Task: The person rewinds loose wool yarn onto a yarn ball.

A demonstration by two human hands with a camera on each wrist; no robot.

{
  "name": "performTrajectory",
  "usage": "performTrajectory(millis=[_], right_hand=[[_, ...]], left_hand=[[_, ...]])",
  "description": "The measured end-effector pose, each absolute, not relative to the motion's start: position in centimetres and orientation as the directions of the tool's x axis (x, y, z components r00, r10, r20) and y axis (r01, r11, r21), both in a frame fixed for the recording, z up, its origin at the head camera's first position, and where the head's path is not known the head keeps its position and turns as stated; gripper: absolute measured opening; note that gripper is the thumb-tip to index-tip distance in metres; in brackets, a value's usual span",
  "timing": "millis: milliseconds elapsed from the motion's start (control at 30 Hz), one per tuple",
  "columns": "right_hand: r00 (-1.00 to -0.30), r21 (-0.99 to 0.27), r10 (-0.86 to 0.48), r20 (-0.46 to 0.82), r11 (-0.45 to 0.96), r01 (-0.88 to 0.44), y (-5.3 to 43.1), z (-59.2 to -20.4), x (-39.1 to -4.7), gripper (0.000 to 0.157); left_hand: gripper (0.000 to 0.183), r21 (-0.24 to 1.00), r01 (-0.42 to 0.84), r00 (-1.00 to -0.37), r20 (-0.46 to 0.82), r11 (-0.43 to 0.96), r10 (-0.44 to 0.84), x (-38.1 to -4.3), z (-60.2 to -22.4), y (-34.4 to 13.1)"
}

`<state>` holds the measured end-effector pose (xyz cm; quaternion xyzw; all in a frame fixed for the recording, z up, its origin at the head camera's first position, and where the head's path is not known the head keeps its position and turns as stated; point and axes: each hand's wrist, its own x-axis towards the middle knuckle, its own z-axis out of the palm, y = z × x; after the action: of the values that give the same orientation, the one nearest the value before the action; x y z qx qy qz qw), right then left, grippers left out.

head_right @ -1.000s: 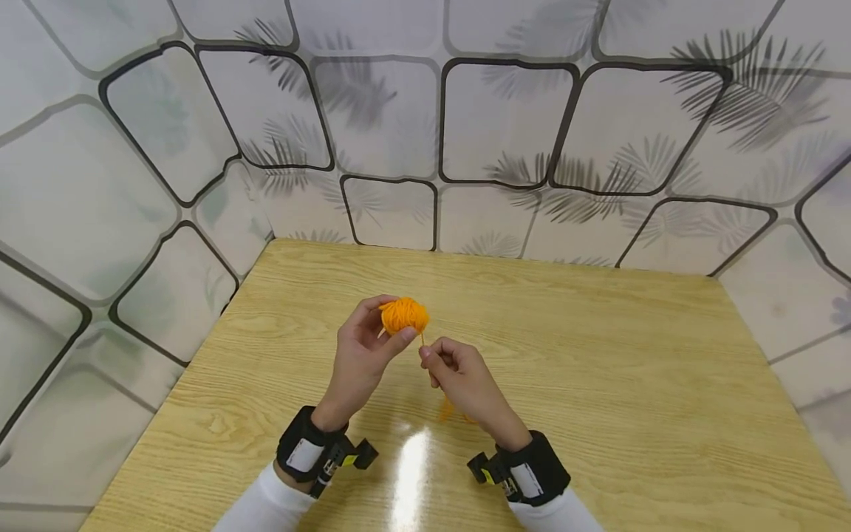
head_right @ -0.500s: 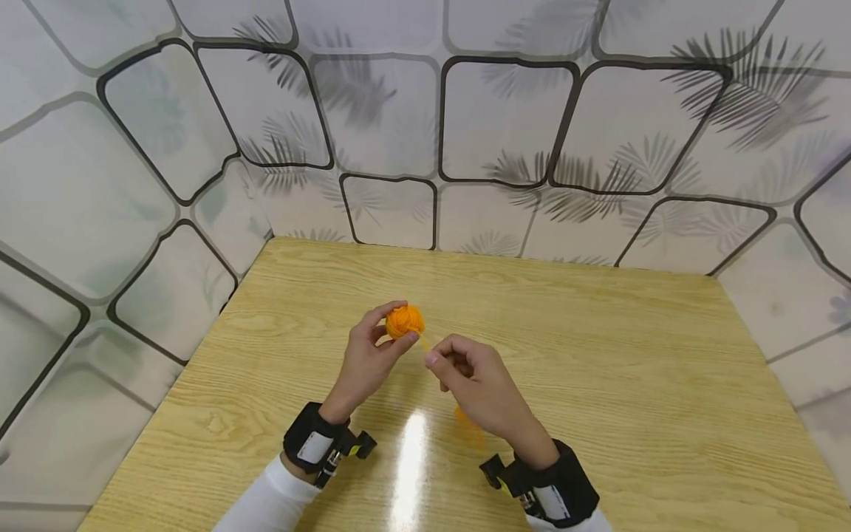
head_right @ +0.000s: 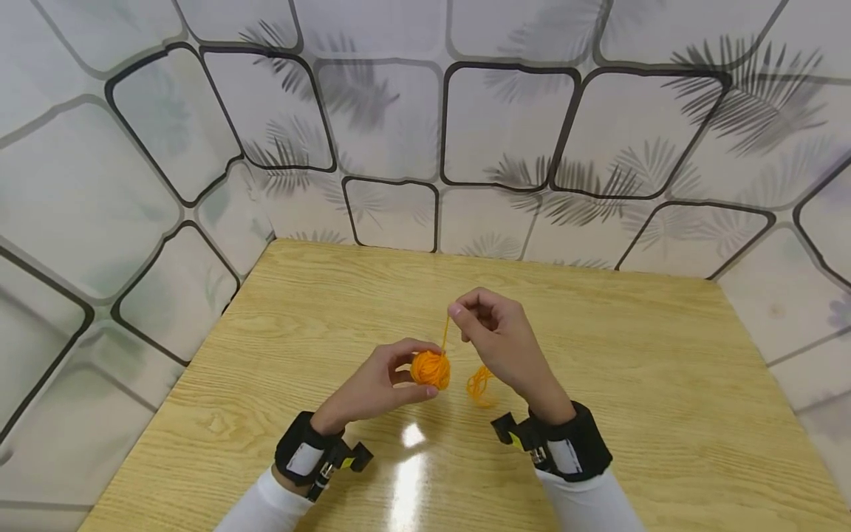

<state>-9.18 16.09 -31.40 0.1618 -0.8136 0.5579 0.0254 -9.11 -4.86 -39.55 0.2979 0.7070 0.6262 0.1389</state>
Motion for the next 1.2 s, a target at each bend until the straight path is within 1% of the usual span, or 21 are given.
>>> performTrajectory(millis=[67,133,200,267,367,467,600,700,767,867,933,1067,1200], right_hand=[[-0.950,-0.908,-0.230,0.213,0.311,-0.279,16.1,-31.7,-9.8,0.029],[-0.952,-0.917,-0.226,0.207,0.295,-0.269,16.2,-32.2,-10.3,0.031],[-0.955,-0.925,-0.222,0.195,0.283,-0.255,16.2,-32.9,-10.9,0.033],[-0.960,-0.933,-0.216,0.178,0.273,-0.234,16.3,-33.6,-11.3,0.034],[-0.968,-0.943,-0.213,0.136,0.271,-0.192,16.2,-34.9,-11.7,0.034],[-0.970,-0.947,-0.221,0.097,0.280,-0.158,15.8,-36.2,-11.7,0.034],[-0.968,-0.946,-0.243,0.064,0.295,-0.136,15.1,-37.3,-11.2,0.032],[-0.960,-0.945,-0.277,0.049,0.298,-0.134,14.4,-37.7,-10.5,0.027],[-0.951,-0.944,-0.306,0.048,0.298,-0.143,13.8,-37.3,-9.7,0.023],[-0.936,-0.937,-0.345,0.064,0.303,-0.175,13.0,-36.2,-8.5,0.018],[-0.930,-0.928,-0.360,0.074,0.317,-0.196,12.5,-35.7,-7.8,0.017],[-0.922,-0.905,-0.376,0.095,0.354,-0.238,12.4,-36.2,-7.2,0.017],[-0.917,-0.889,-0.374,0.135,0.364,-0.279,12.8,-36.6,-7.0,0.019]], left_hand=[[0.047,0.969,0.246,-0.739,0.193,-0.008,0.646,-8.8,-39.3,-4.9],[0.046,0.970,0.236,-0.709,0.216,-0.064,0.672,-8.5,-39.0,-5.0],[0.045,0.967,0.224,-0.695,0.249,-0.126,0.675,-8.3,-38.7,-5.0],[0.045,0.956,0.224,-0.694,0.294,-0.191,0.657,-8.0,-38.4,-5.0],[0.045,0.928,0.243,-0.711,0.368,-0.282,0.599,-7.7,-37.8,-4.9],[0.045,0.900,0.282,-0.743,0.425,-0.333,0.517,-7.6,-37.4,-4.8],[0.044,0.873,0.320,-0.794,0.459,-0.367,0.398,-7.7,-37.1,-4.8],[0.044,0.860,0.333,-0.830,0.462,-0.388,0.312,-8.1,-36.9,-4.8],[0.044,0.855,0.341,-0.848,0.459,-0.390,0.265,-8.3,-36.8,-4.7],[0.044,0.862,0.359,-0.869,0.449,-0.357,0.209,-8.7,-36.8,-4.6],[0.044,0.873,0.376,-0.878,0.443,-0.311,0.182,-9.0,-37.0,-4.5],[0.042,0.894,0.396,-0.894,0.427,-0.209,0.133,-9.4,-37.3,-4.3],[0.041,0.911,0.386,-0.906,0.405,-0.146,0.127,-9.3,-37.0,-4.3]])
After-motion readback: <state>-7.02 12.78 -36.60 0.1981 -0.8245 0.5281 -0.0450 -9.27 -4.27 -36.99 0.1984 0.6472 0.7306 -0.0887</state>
